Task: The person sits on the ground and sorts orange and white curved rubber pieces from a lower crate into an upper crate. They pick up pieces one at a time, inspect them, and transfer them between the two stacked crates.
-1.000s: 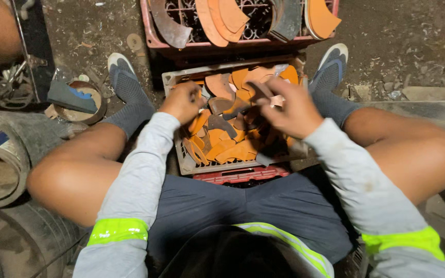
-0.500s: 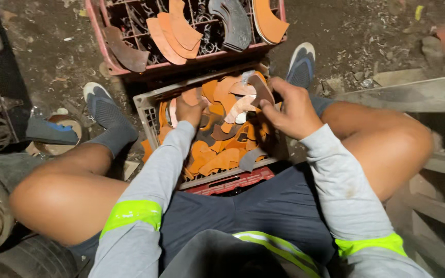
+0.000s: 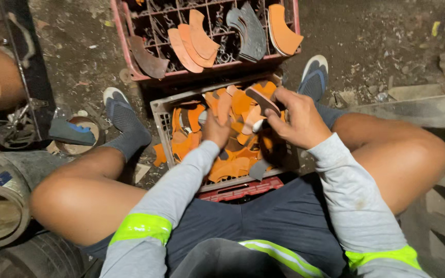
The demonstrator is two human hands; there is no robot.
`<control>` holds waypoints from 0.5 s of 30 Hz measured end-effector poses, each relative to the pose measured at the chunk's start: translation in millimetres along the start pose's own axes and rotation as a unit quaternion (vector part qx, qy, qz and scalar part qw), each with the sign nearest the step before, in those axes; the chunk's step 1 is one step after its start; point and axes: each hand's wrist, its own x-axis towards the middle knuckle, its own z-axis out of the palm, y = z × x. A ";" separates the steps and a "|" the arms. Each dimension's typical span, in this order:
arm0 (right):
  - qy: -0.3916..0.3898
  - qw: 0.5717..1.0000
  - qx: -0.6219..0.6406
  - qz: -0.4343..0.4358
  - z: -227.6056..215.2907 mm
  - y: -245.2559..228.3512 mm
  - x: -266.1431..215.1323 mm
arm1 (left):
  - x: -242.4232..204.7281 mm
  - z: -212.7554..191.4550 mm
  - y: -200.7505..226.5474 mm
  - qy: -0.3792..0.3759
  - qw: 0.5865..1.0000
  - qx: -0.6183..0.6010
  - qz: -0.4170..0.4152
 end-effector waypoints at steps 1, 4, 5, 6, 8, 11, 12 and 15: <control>0.000 1.000 -0.004 0.002 -1.5 0.1 1.1 | -9.7 4.4 1.9 0.036 0.997 0.033 0.060; 0.014 1.000 -0.028 0.003 -5.7 4.0 -1.0 | -34.9 9.6 0.9 0.082 0.975 0.104 0.179; 0.019 0.999 -0.038 0.000 -5.8 5.2 -1.5 | -39.7 7.5 0.8 0.067 0.975 0.106 0.182; 0.018 0.999 -0.041 0.009 -6.7 6.4 -0.9 | -39.9 3.7 3.1 0.053 0.975 0.106 0.186; 0.018 0.998 -0.049 0.029 -10.1 7.7 -1.9 | -32.1 -18.4 6.9 0.051 0.978 0.112 0.170; 0.028 0.998 -0.054 -0.005 -12.7 7.3 -3.9 | -15.9 -69.5 11.3 0.064 0.962 0.156 0.213; 0.025 0.999 -0.048 -0.006 -12.8 6.3 -3.1 | -13.3 -86.0 13.4 0.059 0.956 0.168 0.233; 0.013 1.000 -0.028 -0.008 -11.6 2.5 -4.4 | -19.1 -117.9 15.1 0.013 0.926 0.200 0.318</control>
